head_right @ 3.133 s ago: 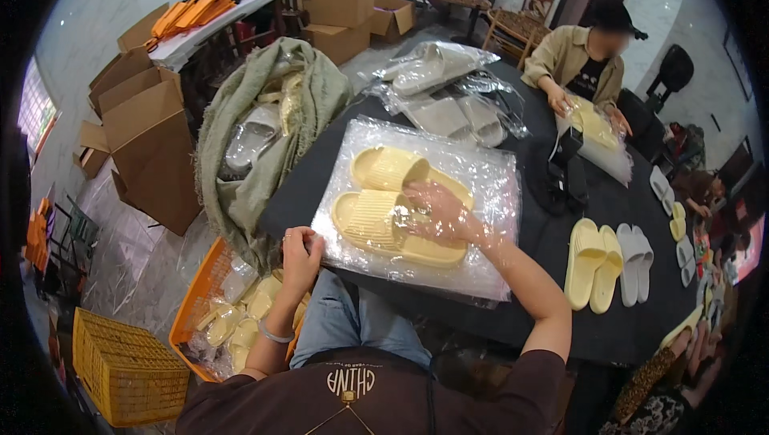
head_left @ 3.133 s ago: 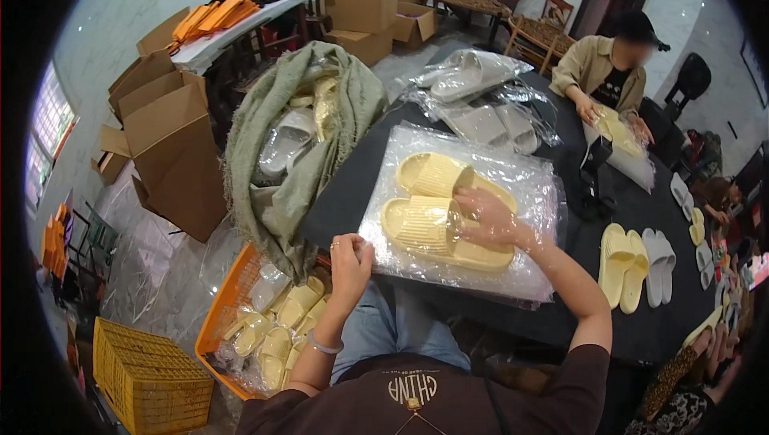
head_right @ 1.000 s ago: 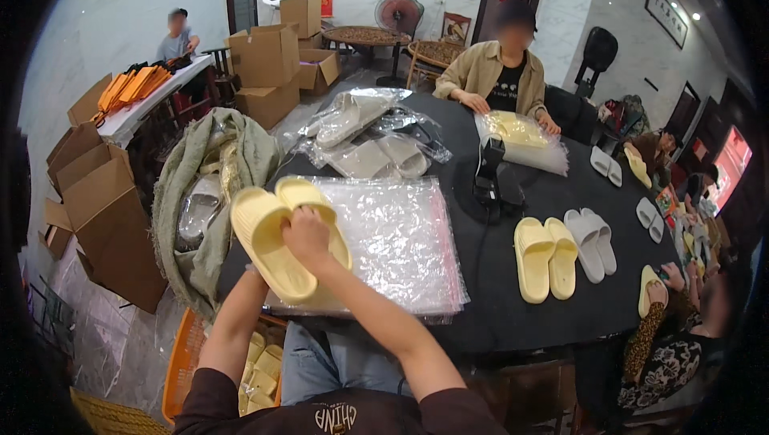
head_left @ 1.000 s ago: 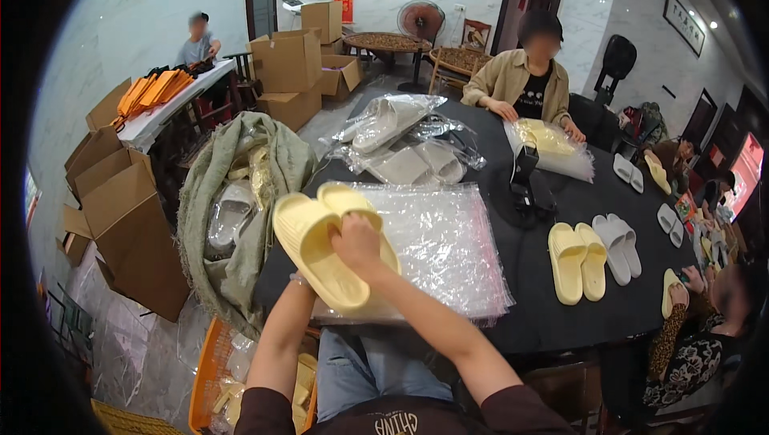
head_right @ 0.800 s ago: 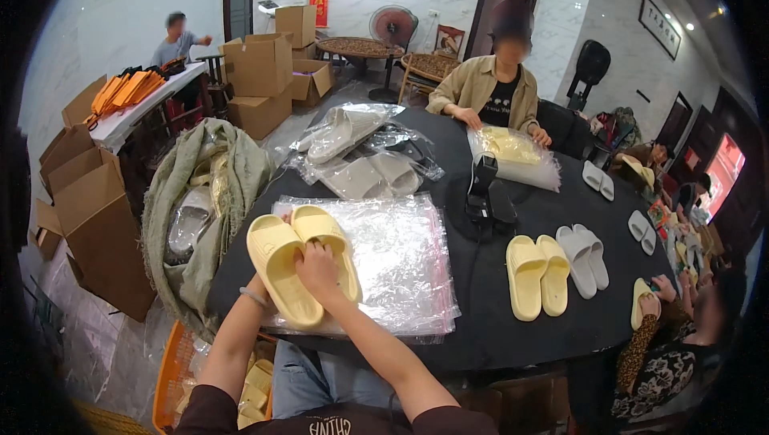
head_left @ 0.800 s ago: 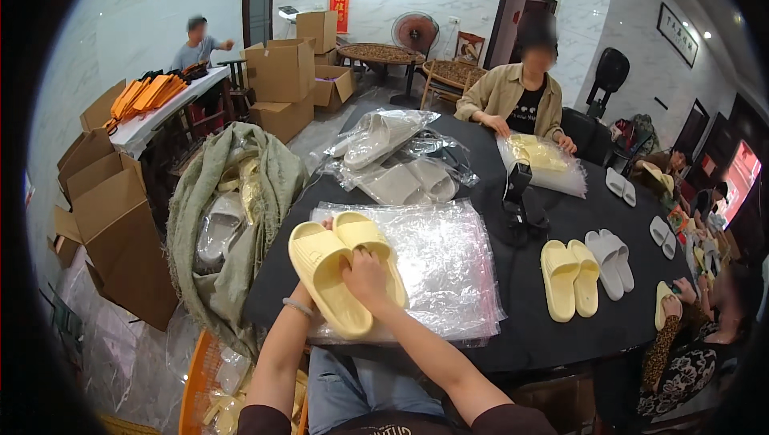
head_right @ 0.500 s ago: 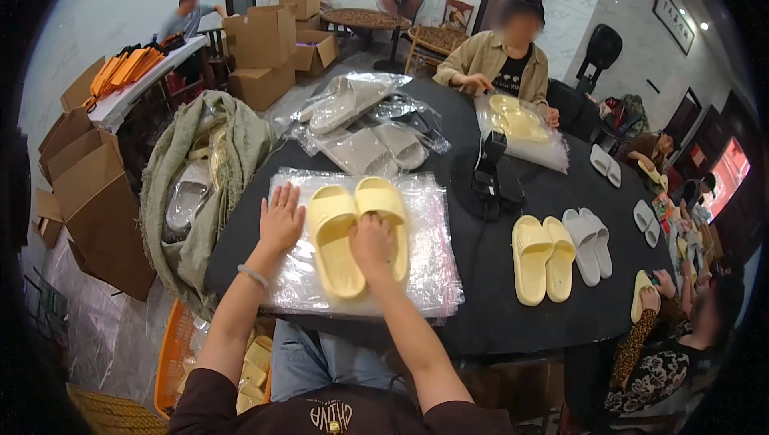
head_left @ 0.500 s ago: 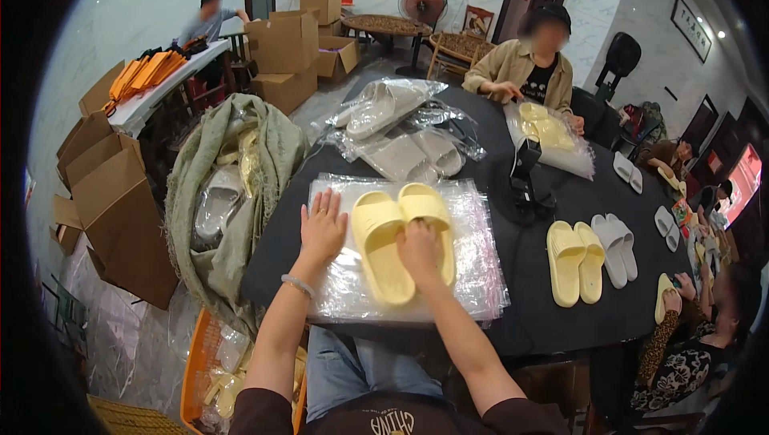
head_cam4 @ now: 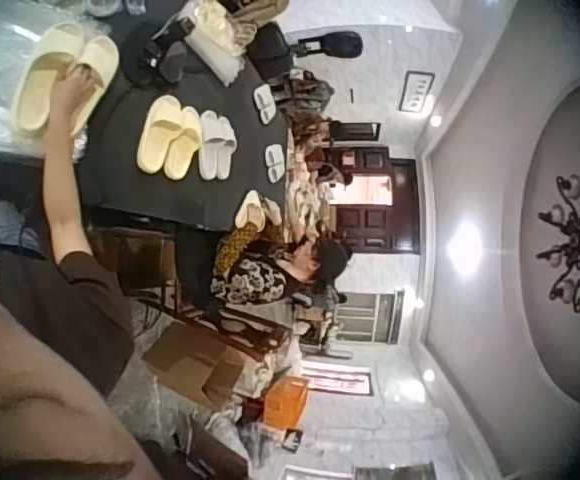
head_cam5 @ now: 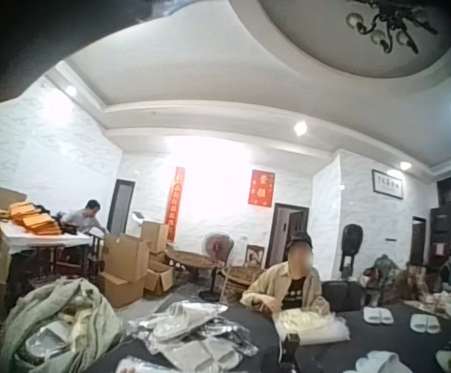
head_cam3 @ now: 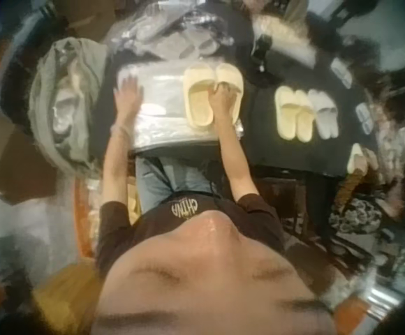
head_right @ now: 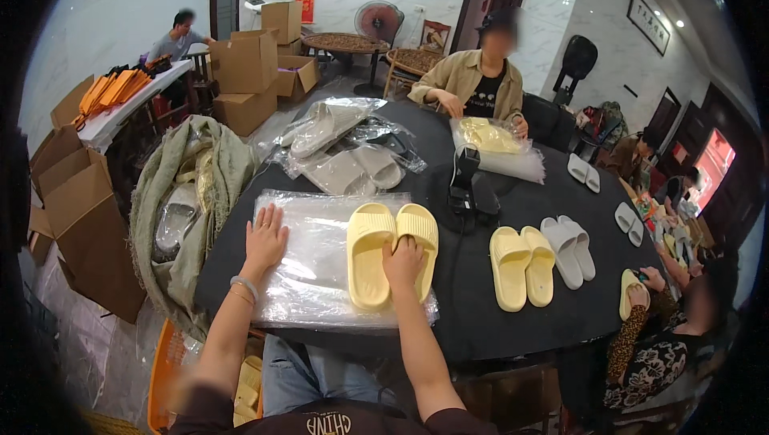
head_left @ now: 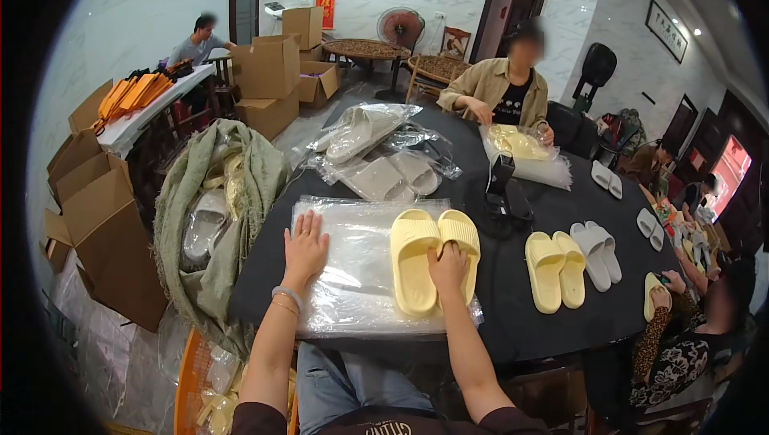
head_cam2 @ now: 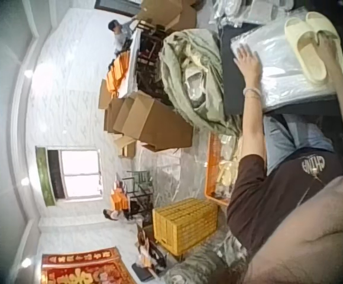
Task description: The person packs pairs of yellow and white plastic slippers into clear plastic bags. They retrieve slippers from a yellow basket and a large sack, place them on a table, and wrap them in plastic. The person also moves the yellow basket and handles a sack of slippers during the process.
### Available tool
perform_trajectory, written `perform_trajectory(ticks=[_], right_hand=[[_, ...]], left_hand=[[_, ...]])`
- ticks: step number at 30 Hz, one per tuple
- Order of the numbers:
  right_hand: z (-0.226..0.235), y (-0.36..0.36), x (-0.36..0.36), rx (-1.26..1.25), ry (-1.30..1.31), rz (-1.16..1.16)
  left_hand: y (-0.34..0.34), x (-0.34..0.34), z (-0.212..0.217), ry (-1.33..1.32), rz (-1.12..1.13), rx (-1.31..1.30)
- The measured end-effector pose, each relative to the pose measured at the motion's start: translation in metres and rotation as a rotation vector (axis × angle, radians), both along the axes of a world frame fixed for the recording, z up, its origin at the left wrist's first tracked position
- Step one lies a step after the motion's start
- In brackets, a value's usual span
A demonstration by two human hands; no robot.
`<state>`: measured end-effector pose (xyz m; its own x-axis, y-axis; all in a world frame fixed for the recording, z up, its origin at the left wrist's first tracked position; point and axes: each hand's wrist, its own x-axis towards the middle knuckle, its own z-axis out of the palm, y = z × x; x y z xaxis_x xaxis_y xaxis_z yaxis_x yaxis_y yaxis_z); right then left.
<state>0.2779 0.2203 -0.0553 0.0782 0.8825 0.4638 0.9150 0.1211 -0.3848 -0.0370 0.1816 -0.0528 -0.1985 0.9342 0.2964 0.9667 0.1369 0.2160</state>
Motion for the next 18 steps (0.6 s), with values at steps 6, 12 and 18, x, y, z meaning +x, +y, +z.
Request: perform_trajectory(ticks=[6,12,18], right_hand=[[0.001,-0.004,0.004,0.028,0.057,0.046],[0.006,-0.005,0.000,-0.022,0.068,0.044],[0.007,-0.005,0.001,0.006,0.072,0.030]], left_hand=[[0.001,0.000,0.002,-0.012,-0.012,0.025],[-0.002,0.002,0.003,-0.024,-0.007,0.043],[0.003,0.002,-0.001,-0.013,-0.007,0.058]])
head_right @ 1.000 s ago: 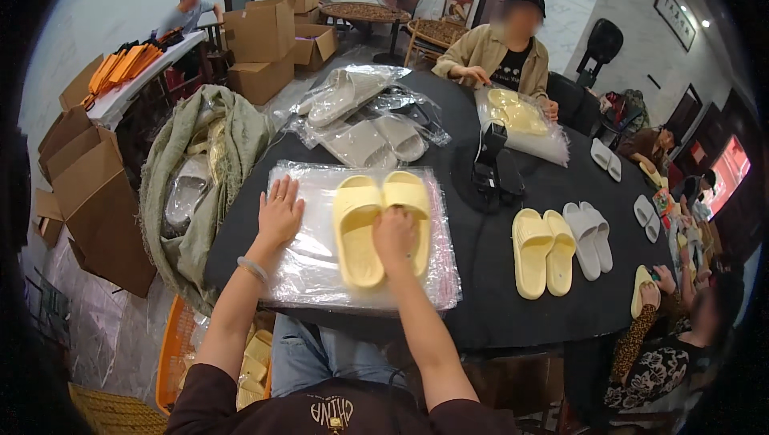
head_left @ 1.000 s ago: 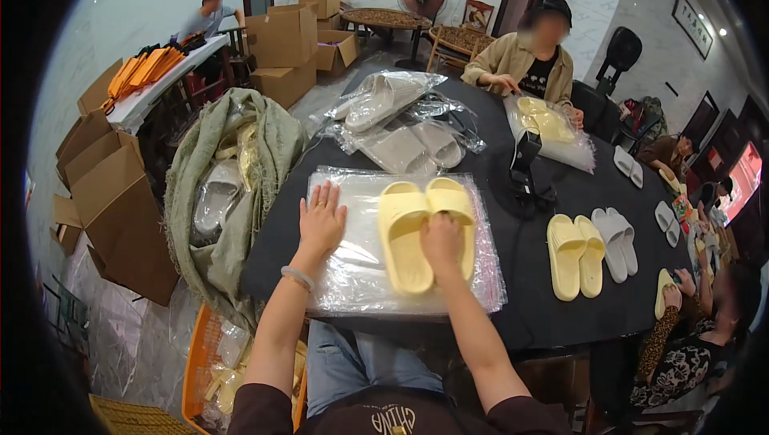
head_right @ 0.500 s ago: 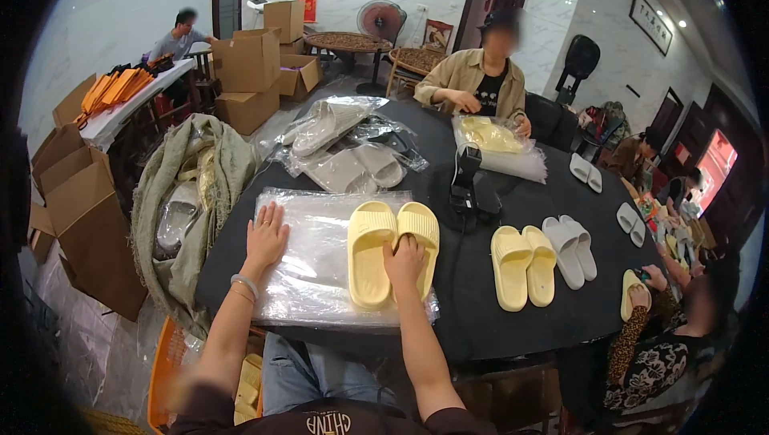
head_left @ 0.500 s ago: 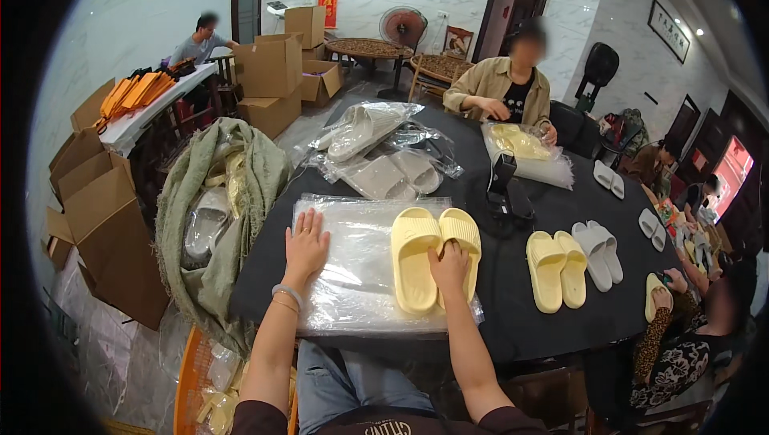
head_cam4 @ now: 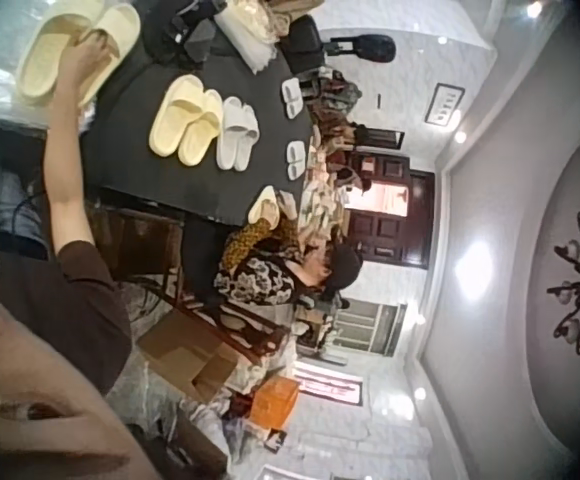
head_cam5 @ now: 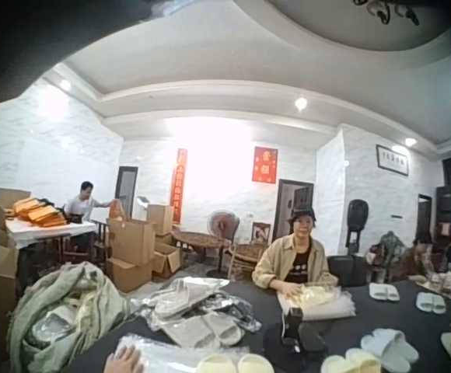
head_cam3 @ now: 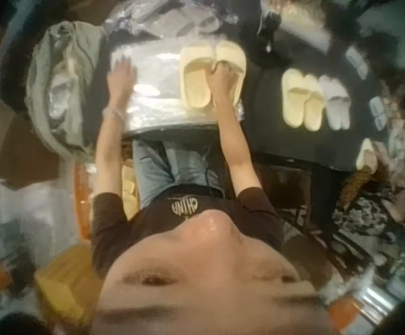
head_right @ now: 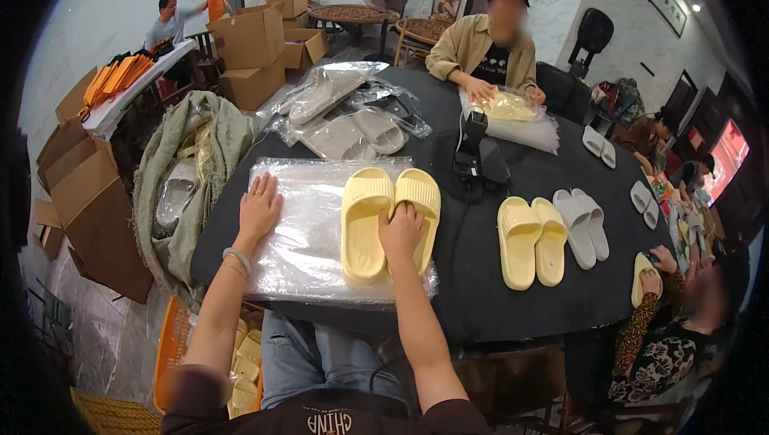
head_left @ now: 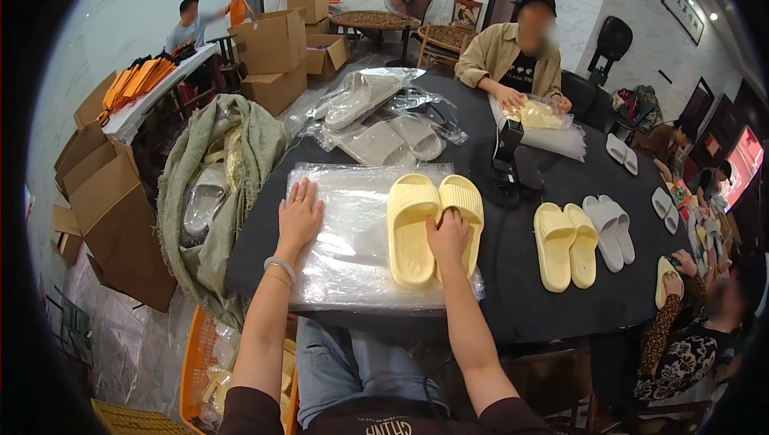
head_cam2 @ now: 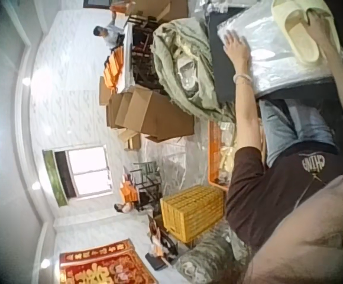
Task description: The person packs pairs of yellow and white plastic slippers into clear plastic bags. They retrieve slippers from a yellow basket and a large sack, place them on a table, and wrap them in plastic. The person also moves the yellow basket and handles a sack of slippers during the process.
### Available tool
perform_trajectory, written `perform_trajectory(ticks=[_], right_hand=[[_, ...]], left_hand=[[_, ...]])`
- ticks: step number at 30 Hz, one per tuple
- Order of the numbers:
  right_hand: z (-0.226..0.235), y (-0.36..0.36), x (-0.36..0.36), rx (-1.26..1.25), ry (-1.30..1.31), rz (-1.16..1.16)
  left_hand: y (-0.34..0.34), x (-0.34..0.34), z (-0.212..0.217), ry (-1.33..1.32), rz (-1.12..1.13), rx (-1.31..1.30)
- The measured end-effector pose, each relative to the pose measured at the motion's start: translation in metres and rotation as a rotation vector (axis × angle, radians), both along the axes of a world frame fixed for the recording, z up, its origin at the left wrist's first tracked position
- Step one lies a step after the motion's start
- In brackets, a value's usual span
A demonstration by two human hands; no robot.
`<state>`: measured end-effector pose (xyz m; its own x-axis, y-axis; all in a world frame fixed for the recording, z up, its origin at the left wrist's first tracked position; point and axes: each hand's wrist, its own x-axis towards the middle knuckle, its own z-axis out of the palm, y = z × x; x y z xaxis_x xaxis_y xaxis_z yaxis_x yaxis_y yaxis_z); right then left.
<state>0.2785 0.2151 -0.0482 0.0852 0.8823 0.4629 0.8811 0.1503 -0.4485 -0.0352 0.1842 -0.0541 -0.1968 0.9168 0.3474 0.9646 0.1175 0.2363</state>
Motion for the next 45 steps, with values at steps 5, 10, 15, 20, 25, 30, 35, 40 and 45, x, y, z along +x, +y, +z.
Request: perform_trajectory(ticks=[5,10,15,20,25,30,35,40,45], right_hand=[[-0.009,0.003,0.000,0.050,0.014,-0.003],[-0.005,0.005,-0.001,0.080,0.018,-0.022],[-0.002,0.004,0.000,0.059,0.026,-0.015],[-0.013,0.004,0.002,0.049,0.028,0.028],[-0.010,0.005,0.007,-0.023,0.030,0.082],[-0.010,0.005,0.003,0.030,0.004,0.020],[-0.008,0.009,0.005,0.032,-0.014,0.039],[-0.001,0.002,0.001,-0.058,-0.022,0.044],[-0.006,0.009,0.002,-0.018,-0.009,0.041]], left_hand=[[-0.001,0.000,-0.001,0.023,0.008,-0.008],[0.000,0.001,0.002,0.000,0.002,0.008],[0.001,-0.001,0.001,0.021,-0.005,0.003],[-0.002,-0.001,-0.007,0.027,-0.003,0.016],[-0.004,-0.004,-0.009,0.031,0.005,0.012],[0.000,-0.004,-0.009,0.040,0.005,0.041],[0.004,-0.003,-0.008,0.031,0.001,0.042],[0.001,-0.007,-0.010,-0.025,0.000,0.033],[0.004,-0.012,-0.009,-0.088,-0.012,0.113]])
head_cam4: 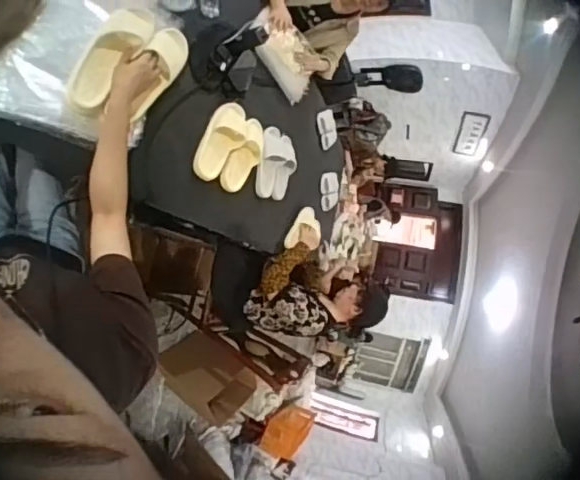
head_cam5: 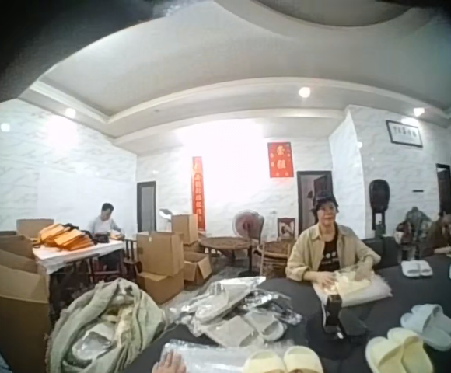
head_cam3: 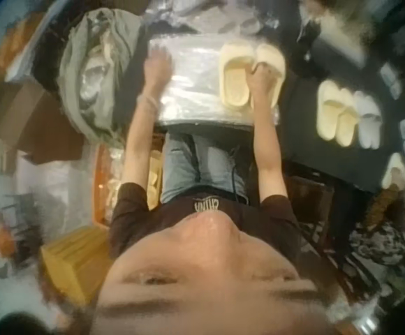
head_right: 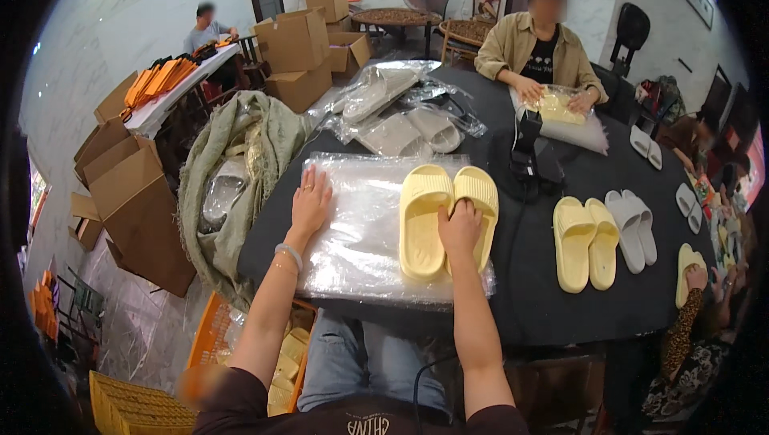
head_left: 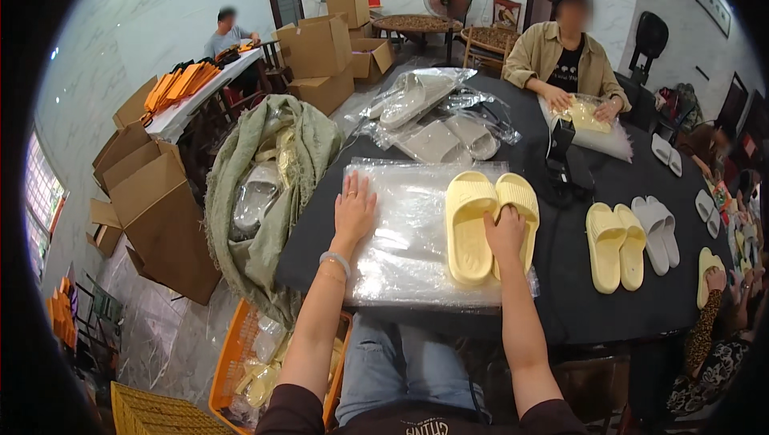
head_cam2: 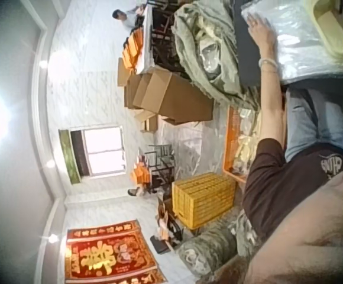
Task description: The person packs pairs of yellow and white plastic slippers into clear plastic bags. They retrieve slippers from a yellow basket and a large sack, place them on a table, and wrap them in plastic. The person also moves the yellow basket and handles a sack of slippers during the process.
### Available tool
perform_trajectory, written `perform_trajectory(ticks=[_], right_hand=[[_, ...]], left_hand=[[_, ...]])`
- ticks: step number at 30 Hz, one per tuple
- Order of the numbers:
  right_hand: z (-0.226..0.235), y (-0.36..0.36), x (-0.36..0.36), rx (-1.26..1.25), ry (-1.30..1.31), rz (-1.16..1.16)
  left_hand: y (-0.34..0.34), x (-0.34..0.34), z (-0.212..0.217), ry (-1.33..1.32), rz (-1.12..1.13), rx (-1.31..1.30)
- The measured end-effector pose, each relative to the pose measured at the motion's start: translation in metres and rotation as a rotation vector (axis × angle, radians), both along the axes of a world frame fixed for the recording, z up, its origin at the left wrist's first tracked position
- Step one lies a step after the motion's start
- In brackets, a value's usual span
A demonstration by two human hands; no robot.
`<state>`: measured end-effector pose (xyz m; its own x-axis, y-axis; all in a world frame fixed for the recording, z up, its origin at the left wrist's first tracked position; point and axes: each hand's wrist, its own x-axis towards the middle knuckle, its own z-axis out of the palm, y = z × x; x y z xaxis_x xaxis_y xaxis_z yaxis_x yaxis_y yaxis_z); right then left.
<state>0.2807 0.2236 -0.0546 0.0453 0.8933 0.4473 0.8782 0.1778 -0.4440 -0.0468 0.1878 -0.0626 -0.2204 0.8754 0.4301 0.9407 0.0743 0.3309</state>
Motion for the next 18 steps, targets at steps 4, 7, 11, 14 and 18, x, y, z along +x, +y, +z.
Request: perform_trajectory(ticks=[4,7,11,14,18], right_hand=[[0.001,-0.001,-0.001,0.007,0.002,-0.014],[0.003,-0.003,0.001,0.002,-0.012,0.001],[0.002,-0.002,0.002,0.003,-0.002,0.018],[-0.003,-0.001,0.003,0.025,-0.001,0.020],[0.002,-0.003,0.000,0.026,0.008,0.021]], left_hand=[[0.000,0.002,0.005,0.024,0.029,-0.046],[0.000,0.000,-0.003,-0.049,0.046,0.028],[0.004,0.000,-0.003,-0.208,0.165,0.152],[0.005,-0.012,-0.013,-0.361,0.136,0.124],[0.010,-0.024,-0.016,-0.362,0.115,0.119]])
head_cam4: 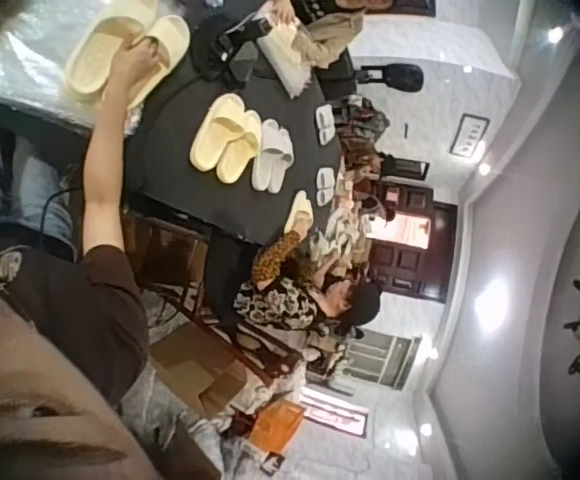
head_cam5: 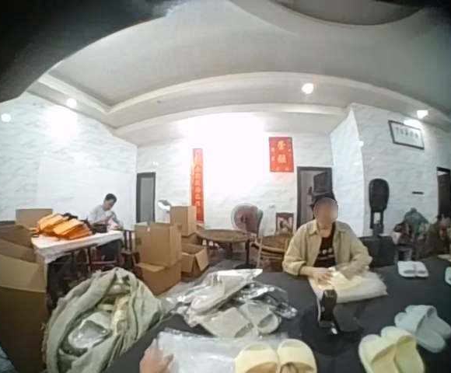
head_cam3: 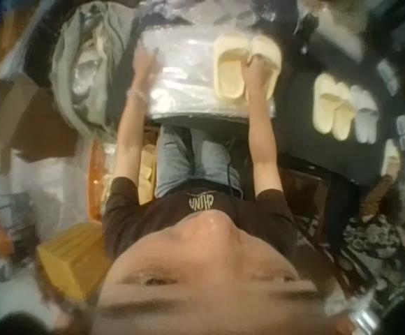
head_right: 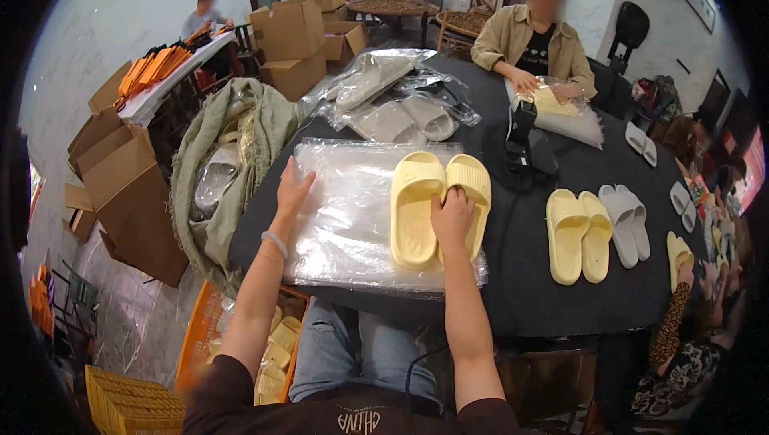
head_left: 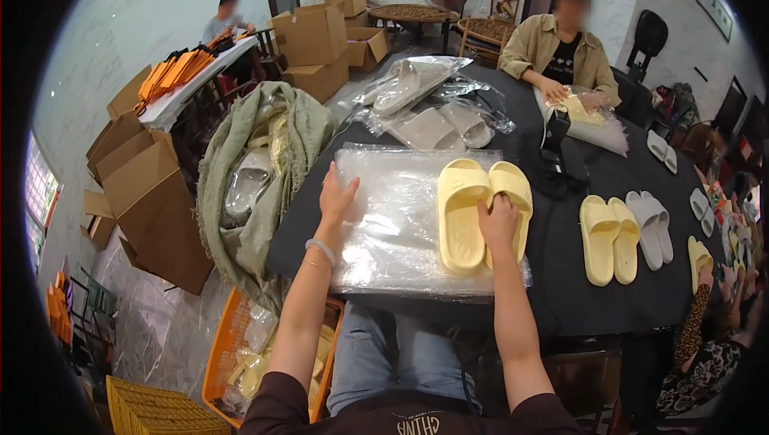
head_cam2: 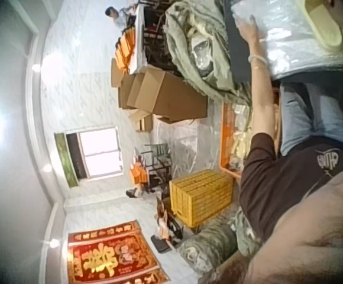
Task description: The person packs pairs of yellow and white plastic slippers into clear plastic bags. They retrieve slippers from a yellow basket and a large sack, place them on a table, and wrap them in plastic. The person also moves the yellow basket and handles a sack of slippers during the process.
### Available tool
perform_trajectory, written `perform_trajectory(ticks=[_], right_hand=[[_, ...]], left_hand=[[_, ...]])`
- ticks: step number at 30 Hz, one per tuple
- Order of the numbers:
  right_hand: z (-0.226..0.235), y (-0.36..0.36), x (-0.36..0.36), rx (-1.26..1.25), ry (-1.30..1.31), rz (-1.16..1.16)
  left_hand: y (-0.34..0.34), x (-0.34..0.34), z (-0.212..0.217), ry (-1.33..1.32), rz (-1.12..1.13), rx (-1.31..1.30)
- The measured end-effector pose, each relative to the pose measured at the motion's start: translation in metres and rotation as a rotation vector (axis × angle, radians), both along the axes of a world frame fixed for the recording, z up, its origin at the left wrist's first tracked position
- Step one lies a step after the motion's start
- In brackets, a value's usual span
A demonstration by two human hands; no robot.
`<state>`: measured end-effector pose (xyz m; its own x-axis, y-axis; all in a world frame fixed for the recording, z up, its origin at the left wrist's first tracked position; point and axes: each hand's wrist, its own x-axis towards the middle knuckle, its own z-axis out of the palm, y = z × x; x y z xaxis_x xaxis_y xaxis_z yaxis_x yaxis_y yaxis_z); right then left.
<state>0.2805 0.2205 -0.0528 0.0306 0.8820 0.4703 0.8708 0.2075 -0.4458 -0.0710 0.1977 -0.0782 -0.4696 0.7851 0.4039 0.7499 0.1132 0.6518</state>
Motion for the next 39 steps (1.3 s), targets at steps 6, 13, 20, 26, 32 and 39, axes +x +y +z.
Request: perform_trajectory(ticks=[6,13,20,26,32,39], right_hand=[[0.004,0.000,0.000,-0.028,0.041,0.045],[0.008,-0.002,-0.002,-0.036,0.055,0.045],[0.010,-0.005,-0.001,0.019,0.060,0.047],[0.003,-0.003,0.010,0.055,0.075,-0.002],[0.028,-0.017,0.008,0.346,0.174,0.067],[0.078,-0.090,-0.104,0.201,0.331,0.528]], left_hand=[[-0.002,-0.003,0.016,0.006,-0.011,-0.190],[-0.008,0.006,0.021,0.043,0.010,-0.172],[-0.021,0.031,0.024,-0.035,0.036,0.068],[-0.021,0.036,0.034,0.554,-0.009,0.354],[-0.021,0.039,0.015,0.593,-0.251,-0.132],[-0.041,0.029,0.007,-0.464,-0.543,0.064]])
